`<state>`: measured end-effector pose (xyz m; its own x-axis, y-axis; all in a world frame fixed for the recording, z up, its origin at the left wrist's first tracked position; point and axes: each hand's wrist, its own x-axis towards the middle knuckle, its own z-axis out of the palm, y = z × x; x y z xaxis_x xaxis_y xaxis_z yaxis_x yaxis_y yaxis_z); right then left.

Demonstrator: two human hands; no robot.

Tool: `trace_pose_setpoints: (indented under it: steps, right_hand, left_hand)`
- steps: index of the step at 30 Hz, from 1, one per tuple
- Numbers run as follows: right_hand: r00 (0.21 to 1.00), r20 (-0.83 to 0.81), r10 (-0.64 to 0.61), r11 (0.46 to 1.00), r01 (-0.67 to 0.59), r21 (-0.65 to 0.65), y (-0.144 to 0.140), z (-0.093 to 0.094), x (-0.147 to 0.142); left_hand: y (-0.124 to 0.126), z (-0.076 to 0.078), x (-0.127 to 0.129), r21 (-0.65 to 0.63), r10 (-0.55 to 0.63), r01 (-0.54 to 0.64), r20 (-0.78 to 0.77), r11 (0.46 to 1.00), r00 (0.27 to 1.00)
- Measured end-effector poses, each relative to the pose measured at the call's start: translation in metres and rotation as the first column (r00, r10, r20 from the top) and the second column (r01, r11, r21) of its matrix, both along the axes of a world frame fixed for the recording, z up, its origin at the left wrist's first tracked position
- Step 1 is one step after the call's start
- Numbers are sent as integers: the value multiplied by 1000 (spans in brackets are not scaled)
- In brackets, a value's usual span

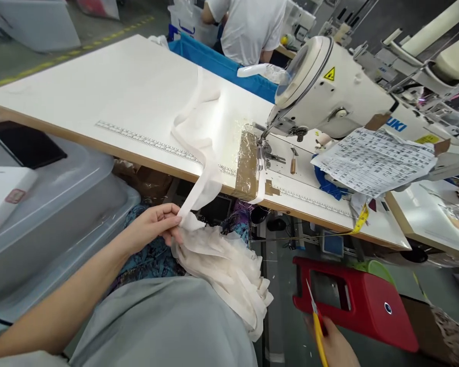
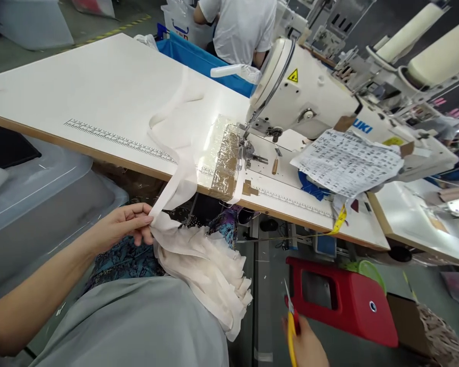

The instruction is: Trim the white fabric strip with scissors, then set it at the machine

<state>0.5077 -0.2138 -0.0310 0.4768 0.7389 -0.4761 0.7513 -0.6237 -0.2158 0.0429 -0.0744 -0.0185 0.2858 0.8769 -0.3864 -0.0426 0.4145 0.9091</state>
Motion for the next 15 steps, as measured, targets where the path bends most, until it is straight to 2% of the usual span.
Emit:
trace_pose_setpoints:
  steps: [1,2,3,5,7,9,12,15]
  right_hand:
    - [993,-73,93,991,-86,101,19,1,-22]
    - [952,-206,228,964,-191,184,37,3,-46]
    - [866,-339,368,924,-299,240,55,6,-72]
    - [655,-461,599,801,-489,347,90,12,-122]
    - [470,-447,761,636,-675,374,122,15,-163]
    - [379,-450,809,545,-770,332,150,16,-190]
    - [307,-471,827,472,-835,283,180,15,-212]
    - [251,-489,835,412,-875,254,194,15,-221]
  left_hand:
    - [-1,0,2,-6,19,-19,14,1000,1000]
    - [-1,0,3,-9,32,-32,15,999,999]
    - [-1,1,4,-10,40,-40,9,999,999]
    - [-2,2,5,-9,38,-38,-8,999,999]
    - [-3,1,5,-16,37,-37,-15,999,999]
    - [-4,0,5,-32,45,-45,-10,998,999]
    - [-5,-3,3,-66,57,-56,6,996,998]
    - [-5,-7,0,-93,65,-62,26,994,998]
